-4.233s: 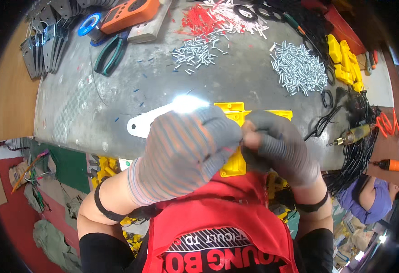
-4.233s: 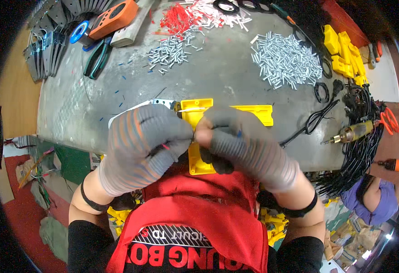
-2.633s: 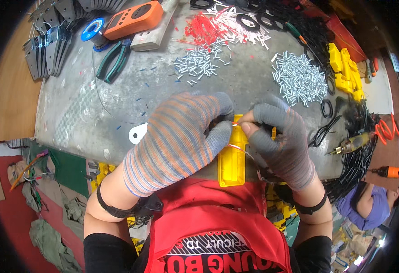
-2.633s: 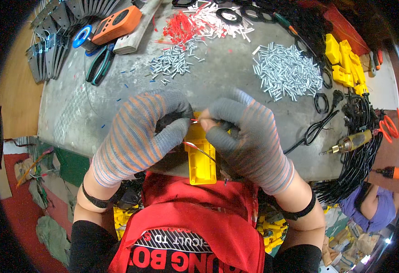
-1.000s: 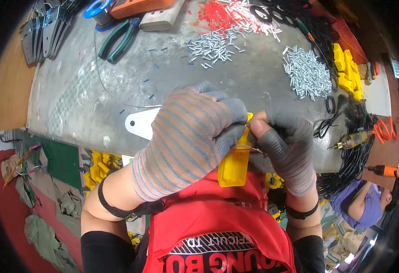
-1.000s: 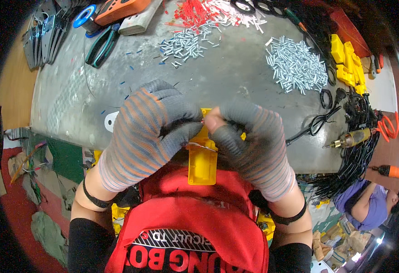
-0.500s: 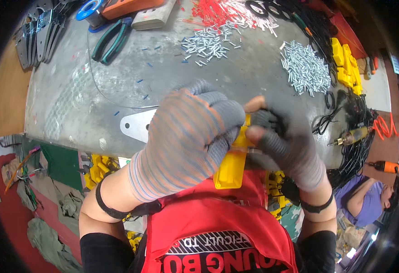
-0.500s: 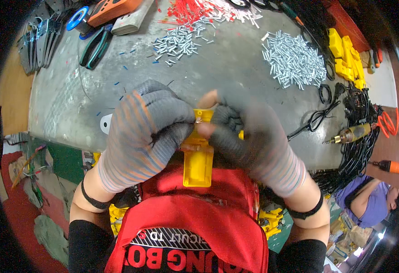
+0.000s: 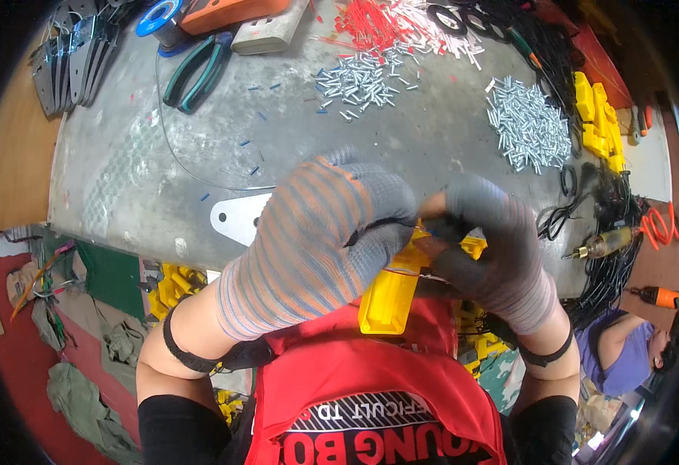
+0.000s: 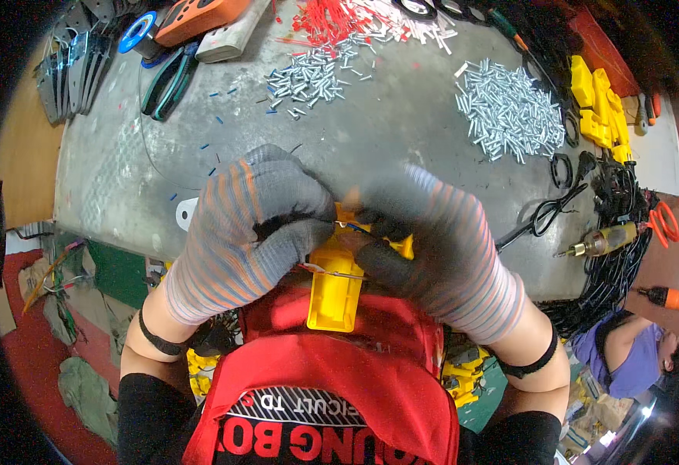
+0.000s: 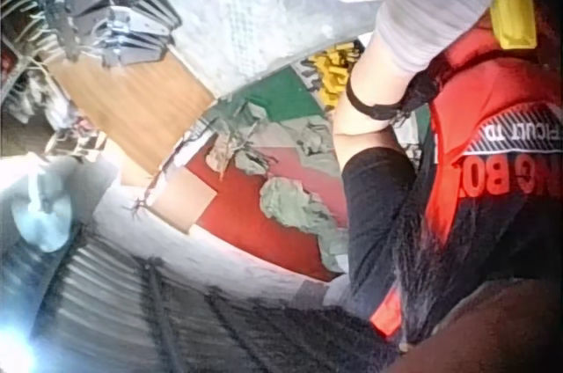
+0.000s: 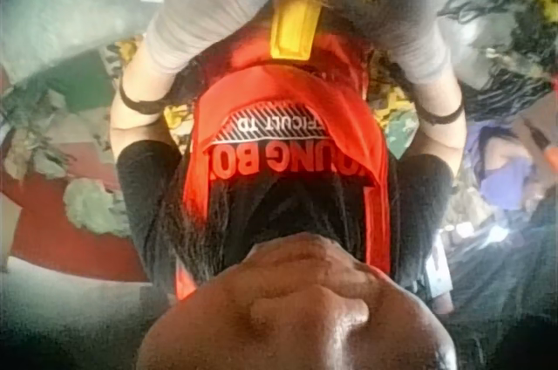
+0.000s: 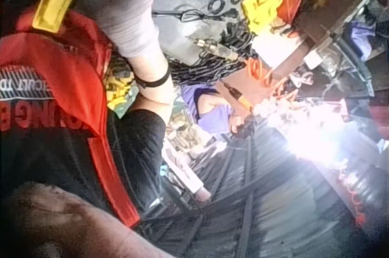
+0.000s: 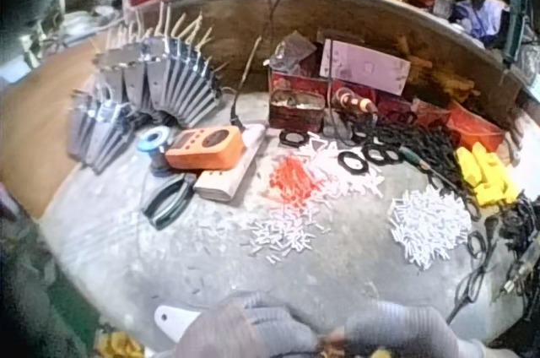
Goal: Assembling yellow plastic housings with metal plates and wiring using a soldering iron and an electric screwdriver.
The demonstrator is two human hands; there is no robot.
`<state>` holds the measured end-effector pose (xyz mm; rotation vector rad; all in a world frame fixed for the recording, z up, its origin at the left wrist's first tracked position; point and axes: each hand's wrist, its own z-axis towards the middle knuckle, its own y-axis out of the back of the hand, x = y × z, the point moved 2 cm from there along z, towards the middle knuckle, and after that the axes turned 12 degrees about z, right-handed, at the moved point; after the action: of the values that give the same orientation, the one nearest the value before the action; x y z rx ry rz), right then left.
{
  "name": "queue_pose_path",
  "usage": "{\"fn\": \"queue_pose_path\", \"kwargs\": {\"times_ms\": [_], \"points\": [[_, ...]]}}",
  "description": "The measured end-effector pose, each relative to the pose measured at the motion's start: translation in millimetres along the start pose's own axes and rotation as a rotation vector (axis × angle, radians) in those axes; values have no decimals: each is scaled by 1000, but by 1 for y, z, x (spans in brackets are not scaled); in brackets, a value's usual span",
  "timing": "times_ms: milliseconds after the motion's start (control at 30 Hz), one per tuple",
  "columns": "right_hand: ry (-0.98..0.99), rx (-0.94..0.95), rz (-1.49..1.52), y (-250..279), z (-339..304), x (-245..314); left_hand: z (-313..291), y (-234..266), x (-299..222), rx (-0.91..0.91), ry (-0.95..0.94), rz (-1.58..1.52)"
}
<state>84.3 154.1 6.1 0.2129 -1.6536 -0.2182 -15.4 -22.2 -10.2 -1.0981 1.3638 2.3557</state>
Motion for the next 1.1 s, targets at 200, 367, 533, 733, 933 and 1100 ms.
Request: {"fn": "queue_pose_path", "kwargs": {"times_ms": [200, 367, 533, 733, 933, 1100], "points": [[-285, 106, 248, 4, 5, 4, 9, 7, -7, 15, -168, 131], [-412, 47, 329, 1, -1, 0, 3, -1, -3, 7, -58, 75], [95, 11, -155, -5, -1, 13, 3, 6, -4, 87, -30, 106], [-261, 33, 0, 13, -4, 31, -4, 28, 3, 8, -61, 108], [-156, -204, -253, 62, 16, 40, -30, 93, 49, 338, 76, 865], [-71, -210, -403, 98, 61, 26, -13, 93, 45, 510, -58, 946]]}}
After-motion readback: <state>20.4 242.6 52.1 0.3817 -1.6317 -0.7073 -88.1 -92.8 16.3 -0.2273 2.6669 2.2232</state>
